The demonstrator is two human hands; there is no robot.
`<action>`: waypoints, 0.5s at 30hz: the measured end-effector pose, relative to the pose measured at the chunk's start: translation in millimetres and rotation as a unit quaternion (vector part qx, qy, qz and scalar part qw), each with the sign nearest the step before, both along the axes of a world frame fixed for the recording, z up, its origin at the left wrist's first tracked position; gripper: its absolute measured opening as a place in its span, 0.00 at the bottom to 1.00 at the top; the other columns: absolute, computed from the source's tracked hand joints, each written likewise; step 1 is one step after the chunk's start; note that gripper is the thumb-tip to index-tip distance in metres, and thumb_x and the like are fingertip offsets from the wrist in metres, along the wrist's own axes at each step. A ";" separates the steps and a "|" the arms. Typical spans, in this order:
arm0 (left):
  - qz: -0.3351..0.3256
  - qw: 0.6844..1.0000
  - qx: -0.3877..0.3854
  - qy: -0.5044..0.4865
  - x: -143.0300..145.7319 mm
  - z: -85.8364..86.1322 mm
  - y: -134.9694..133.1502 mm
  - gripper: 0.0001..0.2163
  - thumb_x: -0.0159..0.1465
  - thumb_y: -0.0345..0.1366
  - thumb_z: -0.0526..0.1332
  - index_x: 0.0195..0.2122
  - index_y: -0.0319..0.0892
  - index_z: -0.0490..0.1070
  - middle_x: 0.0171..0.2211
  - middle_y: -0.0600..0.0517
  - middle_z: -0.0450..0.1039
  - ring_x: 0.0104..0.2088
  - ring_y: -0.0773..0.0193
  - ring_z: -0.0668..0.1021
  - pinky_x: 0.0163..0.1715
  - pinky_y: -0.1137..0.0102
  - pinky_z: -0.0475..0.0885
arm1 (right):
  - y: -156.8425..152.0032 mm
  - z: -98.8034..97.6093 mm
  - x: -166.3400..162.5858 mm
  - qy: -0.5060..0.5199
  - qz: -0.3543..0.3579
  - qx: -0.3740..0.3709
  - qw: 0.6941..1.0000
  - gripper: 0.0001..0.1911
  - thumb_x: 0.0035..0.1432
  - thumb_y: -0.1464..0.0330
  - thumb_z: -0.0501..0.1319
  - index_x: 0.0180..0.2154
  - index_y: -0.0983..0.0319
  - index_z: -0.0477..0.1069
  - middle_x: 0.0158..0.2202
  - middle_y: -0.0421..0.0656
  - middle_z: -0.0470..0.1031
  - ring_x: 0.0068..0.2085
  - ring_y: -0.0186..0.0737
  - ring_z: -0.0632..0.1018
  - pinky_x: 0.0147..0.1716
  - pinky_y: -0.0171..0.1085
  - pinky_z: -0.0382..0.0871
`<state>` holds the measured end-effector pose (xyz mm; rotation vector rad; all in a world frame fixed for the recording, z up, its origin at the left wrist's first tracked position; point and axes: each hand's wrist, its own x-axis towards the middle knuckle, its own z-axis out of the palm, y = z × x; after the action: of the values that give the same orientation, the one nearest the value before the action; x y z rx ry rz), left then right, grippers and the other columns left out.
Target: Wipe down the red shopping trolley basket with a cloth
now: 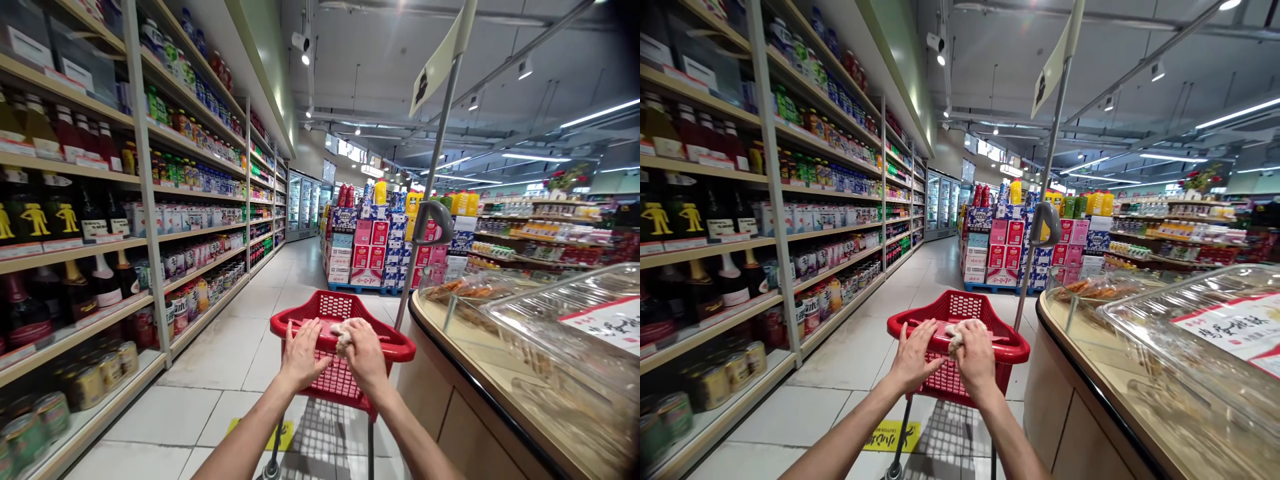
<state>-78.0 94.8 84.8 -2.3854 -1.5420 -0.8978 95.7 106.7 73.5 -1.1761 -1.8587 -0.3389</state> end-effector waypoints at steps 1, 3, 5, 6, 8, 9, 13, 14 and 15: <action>-0.001 1.000 -0.002 0.003 -1.8 0.5 -0.4 0.29 0.54 0.44 0.59 0.56 0.42 0.56 0.58 0.45 0.58 0.58 0.52 0.59 0.57 0.45 0.40 | -1.3 -3.0 -0.1 -0.022 0.025 0.014 0.999 0.22 0.49 0.74 0.50 0.47 0.61 0.67 0.51 0.45 0.68 0.55 0.45 0.64 0.53 0.48 0.56; 0.001 1.000 -0.005 0.007 -6.3 1.7 -1.1 0.27 0.55 0.44 0.58 0.55 0.42 0.56 0.58 0.46 0.57 0.58 0.54 0.59 0.58 0.46 0.40 | -4.1 -9.6 20.0 -0.042 0.044 0.016 0.998 0.21 0.49 0.74 0.50 0.46 0.59 0.68 0.52 0.44 0.68 0.55 0.44 0.64 0.54 0.49 0.55; 0.005 1.000 -0.007 0.004 -9.5 2.9 -2.1 0.25 0.56 0.44 0.57 0.55 0.43 0.57 0.58 0.47 0.57 0.58 0.55 0.59 0.58 0.47 0.39 | -5.9 -15.1 56.0 -0.018 0.014 0.000 1.000 0.20 0.50 0.74 0.49 0.43 0.57 0.69 0.49 0.42 0.69 0.51 0.43 0.68 0.53 0.50 0.55; 0.006 1.000 -0.008 0.002 -9.8 3.5 -2.7 0.25 0.57 0.44 0.56 0.55 0.43 0.57 0.58 0.47 0.58 0.58 0.55 0.59 0.58 0.47 0.39 | -6.1 -16.8 73.0 0.005 -0.014 -0.007 1.000 0.19 0.50 0.74 0.48 0.42 0.58 0.69 0.48 0.43 0.70 0.50 0.43 0.69 0.53 0.50 0.56; 0.010 1.000 -0.013 -0.003 -7.2 3.8 -3.6 0.25 0.57 0.44 0.56 0.55 0.43 0.58 0.58 0.47 0.58 0.58 0.55 0.59 0.58 0.47 0.39 | -5.2 -16.9 91.5 0.049 -0.065 -0.020 0.996 0.18 0.49 0.74 0.48 0.40 0.60 0.69 0.47 0.44 0.70 0.48 0.43 0.70 0.50 0.49 0.60; 0.011 1.000 -0.015 -0.004 -4.3 3.5 -3.8 0.25 0.57 0.44 0.56 0.55 0.42 0.58 0.58 0.46 0.58 0.58 0.54 0.59 0.58 0.47 0.39 | -4.6 -15.5 89.8 0.059 -0.075 -0.026 0.995 0.19 0.48 0.74 0.48 0.41 0.60 0.69 0.47 0.45 0.70 0.47 0.43 0.70 0.49 0.48 0.62; 0.009 1.000 -0.023 -0.006 10.4 2.9 -3.3 0.26 0.57 0.45 0.56 0.56 0.41 0.57 0.58 0.45 0.57 0.59 0.54 0.59 0.58 0.47 0.38 | -5.0 -4.5 29.9 0.000 -0.007 -0.005 1.000 0.22 0.49 0.74 0.50 0.46 0.58 0.67 0.50 0.44 0.68 0.52 0.45 0.66 0.52 0.49 0.59; 0.005 1.000 -0.028 -0.008 12.7 4.7 -3.5 0.27 0.57 0.45 0.56 0.56 0.41 0.57 0.58 0.45 0.57 0.59 0.54 0.58 0.58 0.47 0.38 | -5.7 -2.1 14.4 -0.025 0.023 0.011 0.999 0.22 0.49 0.74 0.51 0.47 0.57 0.67 0.51 0.43 0.68 0.54 0.46 0.64 0.53 0.50 0.57; 0.000 0.999 -0.037 -0.015 13.4 8.2 -4.5 0.26 0.56 0.44 0.57 0.55 0.41 0.57 0.58 0.46 0.57 0.59 0.54 0.58 0.58 0.47 0.38 | -6.4 -0.5 4.0 -0.044 0.052 0.024 0.997 0.21 0.49 0.74 0.52 0.46 0.56 0.68 0.51 0.43 0.67 0.56 0.46 0.62 0.54 0.50 0.55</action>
<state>-64.6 90.3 92.9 -2.4331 -1.6134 -0.8945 99.6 100.3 73.0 -1.0430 -1.9687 -0.3807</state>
